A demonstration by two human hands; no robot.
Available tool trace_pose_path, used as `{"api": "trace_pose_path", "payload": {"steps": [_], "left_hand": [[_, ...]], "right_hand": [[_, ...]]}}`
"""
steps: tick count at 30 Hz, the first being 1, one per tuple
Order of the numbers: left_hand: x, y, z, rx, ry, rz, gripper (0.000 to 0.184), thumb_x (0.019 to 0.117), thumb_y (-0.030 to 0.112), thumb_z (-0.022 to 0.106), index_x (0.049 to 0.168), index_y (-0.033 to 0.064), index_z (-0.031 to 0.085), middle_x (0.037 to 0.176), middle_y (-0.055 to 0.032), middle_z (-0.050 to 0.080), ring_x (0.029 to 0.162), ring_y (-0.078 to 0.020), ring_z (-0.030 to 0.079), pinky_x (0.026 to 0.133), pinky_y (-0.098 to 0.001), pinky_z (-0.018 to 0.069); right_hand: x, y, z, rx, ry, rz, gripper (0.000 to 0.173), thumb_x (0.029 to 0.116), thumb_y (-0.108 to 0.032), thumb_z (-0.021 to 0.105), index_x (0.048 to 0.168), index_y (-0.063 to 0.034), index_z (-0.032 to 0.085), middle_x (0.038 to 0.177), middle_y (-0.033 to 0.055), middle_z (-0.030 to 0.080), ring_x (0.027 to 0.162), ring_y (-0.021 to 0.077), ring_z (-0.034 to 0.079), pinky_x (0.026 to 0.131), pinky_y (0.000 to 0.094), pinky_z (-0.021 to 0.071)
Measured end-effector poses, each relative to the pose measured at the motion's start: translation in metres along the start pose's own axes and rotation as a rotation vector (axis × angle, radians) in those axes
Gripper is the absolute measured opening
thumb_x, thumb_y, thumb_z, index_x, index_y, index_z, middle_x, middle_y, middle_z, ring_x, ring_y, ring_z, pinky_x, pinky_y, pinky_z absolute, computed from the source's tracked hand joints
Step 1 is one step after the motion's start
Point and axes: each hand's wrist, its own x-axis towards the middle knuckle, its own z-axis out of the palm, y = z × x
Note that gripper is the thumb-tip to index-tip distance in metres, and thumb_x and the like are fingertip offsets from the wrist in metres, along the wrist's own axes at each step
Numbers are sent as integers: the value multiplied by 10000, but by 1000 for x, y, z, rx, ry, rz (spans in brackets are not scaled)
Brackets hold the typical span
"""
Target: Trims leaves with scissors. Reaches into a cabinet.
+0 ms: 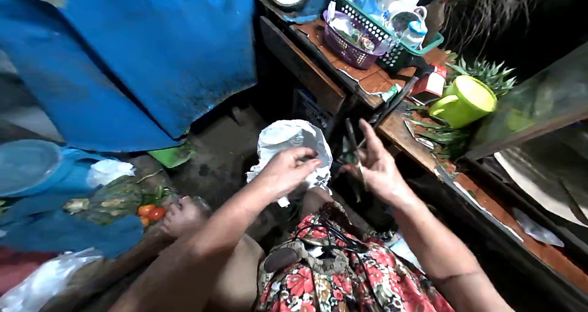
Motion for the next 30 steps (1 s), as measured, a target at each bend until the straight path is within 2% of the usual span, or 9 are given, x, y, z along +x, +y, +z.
{"api": "trace_pose_path", "payload": {"steps": [4, 9, 11, 13, 15, 17, 21, 27, 30], "left_hand": [[-7, 3, 11, -194, -90, -24, 219, 1020, 159, 612, 1171, 12, 672, 1026, -58, 712, 887, -82, 678, 841, -283, 571], [-9, 2, 12, -327, 13, -8, 108, 1003, 28, 596, 1022, 6, 700, 941, -30, 699, 806, -67, 665, 765, -233, 573], [-7, -1, 12, -281, 82, 32, 135, 1014, 60, 585, 959, 30, 705, 875, -23, 680, 760, -72, 641, 726, -249, 559], [-6, -2, 9, -245, 156, 62, 178, 1048, 129, 562, 925, 55, 667, 816, -21, 642, 718, -82, 612, 687, -264, 533], [-4, -3, 5, -301, 189, 69, 193, 1081, 159, 498, 977, 65, 630, 878, -32, 684, 762, -100, 660, 719, -279, 572], [-2, -4, 2, -380, 211, 10, 179, 1095, 147, 449, 1053, 58, 599, 950, -57, 739, 825, -129, 710, 758, -298, 586], [-1, -4, -1, -444, 240, -40, 156, 1082, 114, 482, 1085, 23, 608, 863, -74, 693, 789, -150, 705, 753, -308, 603], [-1, -3, -1, -317, 189, -32, 167, 1068, 107, 506, 1057, -3, 630, 844, -83, 669, 752, -148, 679, 740, -323, 593], [-2, -3, 0, -231, 117, -60, 175, 1071, 126, 517, 1018, 10, 637, 824, -78, 662, 743, -146, 669, 729, -321, 580]], "right_hand": [[4, 12, 38, 120, -67, 5, 942, 901, -18, 675, 1641, -129, 102, 927, 55, 717, 763, 64, 673, 711, 240, 573], [7, 13, 50, 87, -63, 23, 914, 913, -15, 682, 1640, -132, 141, 946, 63, 715, 797, 72, 682, 756, 246, 580], [7, 16, 52, 71, -48, -10, 858, 922, -45, 704, 1627, -118, 220, 988, 67, 714, 804, 67, 676, 751, 238, 578], [7, 22, 52, 70, -13, -56, 696, 943, -79, 705, 1562, -76, 386, 1039, 57, 710, 789, 48, 659, 712, 212, 568], [8, 32, 51, 105, 31, -21, 522, 960, -74, 684, 1457, -26, 528, 1022, 59, 734, 776, 66, 672, 681, 217, 569], [7, 43, 49, 149, 58, 90, 465, 968, -53, 663, 1418, 2, 560, 990, 77, 742, 752, 90, 680, 675, 232, 573], [0, 50, 44, 180, 19, 168, 391, 986, -93, 655, 1347, 44, 592, 935, 66, 739, 649, 48, 621, 578, 185, 508], [-9, 42, 43, 157, -129, 107, 480, 998, -293, 653, 1334, 45, 596, 1003, 48, 730, 786, 68, 658, 724, 222, 558], [-9, 42, 44, 123, -154, 101, 488, 1015, -325, 627, 1343, 36, 601, 984, 38, 733, 767, 57, 661, 706, 216, 563]]}}
